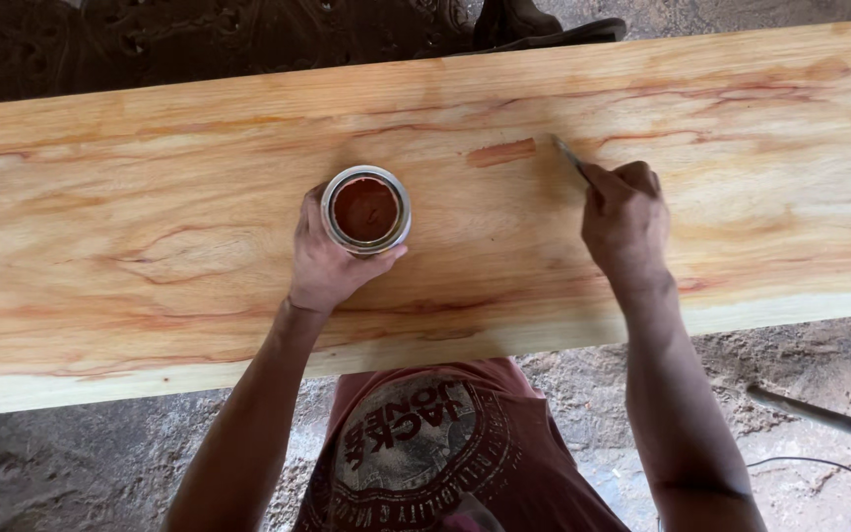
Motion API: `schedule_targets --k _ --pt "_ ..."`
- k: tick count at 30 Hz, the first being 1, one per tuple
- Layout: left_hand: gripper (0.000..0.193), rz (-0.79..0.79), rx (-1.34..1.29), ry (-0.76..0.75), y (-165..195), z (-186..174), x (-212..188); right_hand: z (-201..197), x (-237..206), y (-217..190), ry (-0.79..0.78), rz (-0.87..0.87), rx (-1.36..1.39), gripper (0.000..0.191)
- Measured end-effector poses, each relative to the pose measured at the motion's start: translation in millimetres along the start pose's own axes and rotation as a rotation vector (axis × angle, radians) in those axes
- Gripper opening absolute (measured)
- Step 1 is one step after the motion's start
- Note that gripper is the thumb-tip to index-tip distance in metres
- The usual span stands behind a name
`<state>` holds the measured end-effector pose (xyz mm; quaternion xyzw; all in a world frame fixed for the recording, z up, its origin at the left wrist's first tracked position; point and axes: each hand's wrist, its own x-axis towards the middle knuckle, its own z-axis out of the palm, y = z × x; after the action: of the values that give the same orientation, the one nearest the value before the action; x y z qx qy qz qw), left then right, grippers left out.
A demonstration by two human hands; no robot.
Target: The person first scrapes excess filler from the edge of a reddish wooden furniture panel with a small knife, then carries an open can of wood stain across the workshop. They dip a small stick applicator into the can and dab spots of stain onto a long light-colored wooden board, moving along the board as they work.
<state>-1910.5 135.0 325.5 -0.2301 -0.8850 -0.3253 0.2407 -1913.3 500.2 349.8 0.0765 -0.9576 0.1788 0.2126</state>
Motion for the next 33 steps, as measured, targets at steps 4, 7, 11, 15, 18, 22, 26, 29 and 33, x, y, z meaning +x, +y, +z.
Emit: schedule_targets --k 4,7,11,15,18,22,26,29,33 --pt "0.085 -0.045 0.011 -0.026 1.6 2.9 -0.1 6.8 3.7 5.3 -0.057 0.007 0.053 0.027" --pt "0.086 -0.093 -0.037 -0.024 2.3 4.1 -3.3 6.4 1.4 11.3 -0.184 0.219 0.186 0.027" --pt "0.087 -0.066 -0.007 -0.011 2.7 4.8 -4.6 7.8 1.8 13.1 -0.049 0.020 0.119 0.031" --pt "0.087 -0.045 0.021 -0.002 3.9 3.2 -2.8 8.1 2.4 11.4 -0.057 0.071 0.126 0.027" --pt "0.086 -0.064 0.012 -0.006 5.0 2.7 -2.2 5.2 -0.5 11.8 -0.039 -0.009 0.048 0.032" --pt "0.087 -0.071 0.001 -0.013 4.7 3.6 -2.1 0.8 -2.4 16.5 -0.114 0.048 0.171 0.025" --pt "0.089 -0.095 -0.014 -0.005 4.3 4.2 -1.9 -0.2 4.9 26.2 -0.134 0.040 0.071 0.040" --pt "0.088 -0.100 0.005 -0.014 4.4 3.5 -1.5 2.0 15.2 35.7 -0.107 0.011 0.163 0.026" --pt "0.088 -0.073 -0.007 -0.007 4.1 3.2 -1.1 14.2 23.9 42.5 0.052 0.015 -0.053 0.025"
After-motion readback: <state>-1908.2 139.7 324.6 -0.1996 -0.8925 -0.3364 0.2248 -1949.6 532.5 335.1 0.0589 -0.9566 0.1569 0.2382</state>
